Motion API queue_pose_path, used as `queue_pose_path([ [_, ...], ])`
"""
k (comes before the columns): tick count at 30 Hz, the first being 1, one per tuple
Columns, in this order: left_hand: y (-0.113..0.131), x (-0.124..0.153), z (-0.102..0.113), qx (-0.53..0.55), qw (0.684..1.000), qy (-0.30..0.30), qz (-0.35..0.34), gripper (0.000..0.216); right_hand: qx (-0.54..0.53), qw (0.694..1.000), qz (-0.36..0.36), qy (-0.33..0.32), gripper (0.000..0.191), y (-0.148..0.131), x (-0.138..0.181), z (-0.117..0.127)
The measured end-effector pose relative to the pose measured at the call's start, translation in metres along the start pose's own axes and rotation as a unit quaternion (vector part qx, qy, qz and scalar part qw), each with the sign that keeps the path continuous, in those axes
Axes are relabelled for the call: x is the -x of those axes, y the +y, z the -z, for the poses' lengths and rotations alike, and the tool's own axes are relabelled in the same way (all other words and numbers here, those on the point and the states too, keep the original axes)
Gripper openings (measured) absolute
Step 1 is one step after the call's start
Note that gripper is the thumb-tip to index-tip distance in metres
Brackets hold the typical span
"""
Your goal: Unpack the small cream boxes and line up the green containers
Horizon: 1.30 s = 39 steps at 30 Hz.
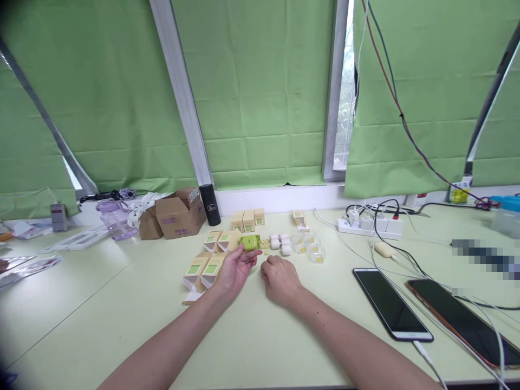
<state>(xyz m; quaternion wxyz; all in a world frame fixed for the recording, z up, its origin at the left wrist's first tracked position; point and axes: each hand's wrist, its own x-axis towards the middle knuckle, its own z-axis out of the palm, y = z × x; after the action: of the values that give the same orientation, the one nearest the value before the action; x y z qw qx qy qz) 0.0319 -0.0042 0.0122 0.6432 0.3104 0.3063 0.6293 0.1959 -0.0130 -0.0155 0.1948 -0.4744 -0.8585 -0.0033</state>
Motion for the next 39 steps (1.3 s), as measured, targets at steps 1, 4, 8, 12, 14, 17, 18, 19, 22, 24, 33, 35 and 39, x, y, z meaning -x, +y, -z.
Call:
queue_pose_path([
  [1, 0.001, 0.000, 0.000, -0.001, 1.000, 0.001, -0.002, 0.020, -0.002, 1.000, 0.006, 0.007, 0.015, 0.000, 0.000, 0.000],
  [4, 0.001, 0.000, 0.000, -0.010, 1.000, -0.006, -0.012, 0.020, -0.008, 0.999, 0.024, 0.026, 0.019, 0.002, -0.001, -0.001],
  [8, 0.000, -0.002, 0.002, -0.063, 0.997, -0.012, -0.037, 0.026, -0.012, 0.999, 0.028, 0.029, 0.021, 0.001, -0.001, -0.002],
  [12, 0.001, -0.007, 0.008, -0.233, 0.964, 0.024, -0.123, 0.029, -0.016, 0.999, 0.023, 0.024, 0.021, 0.000, -0.001, -0.002],
  [14, 0.002, -0.008, 0.010, -0.363, 0.913, 0.044, -0.183, 0.024, -0.013, 1.000, 0.021, 0.019, 0.021, -0.001, -0.001, -0.001],
  [17, 0.005, -0.004, 0.012, -0.557, 0.792, 0.051, -0.244, 0.011, -0.009, 1.000, 0.018, 0.014, 0.021, -0.001, -0.001, -0.001],
  [18, 0.006, -0.001, 0.012, -0.612, 0.748, 0.048, -0.253, 0.008, -0.008, 1.000, 0.017, 0.013, 0.021, -0.001, -0.001, 0.000],
  [19, 0.007, 0.001, 0.012, -0.658, 0.706, 0.042, -0.259, 0.007, -0.007, 1.000, 0.017, 0.012, 0.022, -0.001, -0.001, 0.000],
  [22, 0.010, 0.006, 0.011, -0.748, 0.610, 0.014, -0.260, 0.011, -0.004, 1.000, 0.012, 0.009, 0.022, -0.001, -0.001, 0.000],
  [24, 0.011, 0.007, 0.011, -0.768, 0.589, -0.004, -0.251, 0.012, -0.003, 1.000, 0.011, 0.008, 0.023, -0.001, -0.001, 0.000],
  [33, 0.006, 0.000, 0.018, -0.743, 0.629, -0.016, -0.226, 0.023, 0.005, 1.000, 0.002, -0.003, 0.022, -0.002, -0.002, -0.001],
  [35, 0.005, -0.001, 0.019, -0.731, 0.643, -0.015, -0.230, 0.025, 0.004, 1.000, 0.002, -0.002, 0.022, -0.001, -0.002, -0.001],
  [39, 0.005, -0.002, 0.019, -0.775, 0.591, -0.025, -0.222, 0.023, -0.002, 1.000, 0.004, -0.002, 0.023, 0.000, -0.002, -0.002],
])
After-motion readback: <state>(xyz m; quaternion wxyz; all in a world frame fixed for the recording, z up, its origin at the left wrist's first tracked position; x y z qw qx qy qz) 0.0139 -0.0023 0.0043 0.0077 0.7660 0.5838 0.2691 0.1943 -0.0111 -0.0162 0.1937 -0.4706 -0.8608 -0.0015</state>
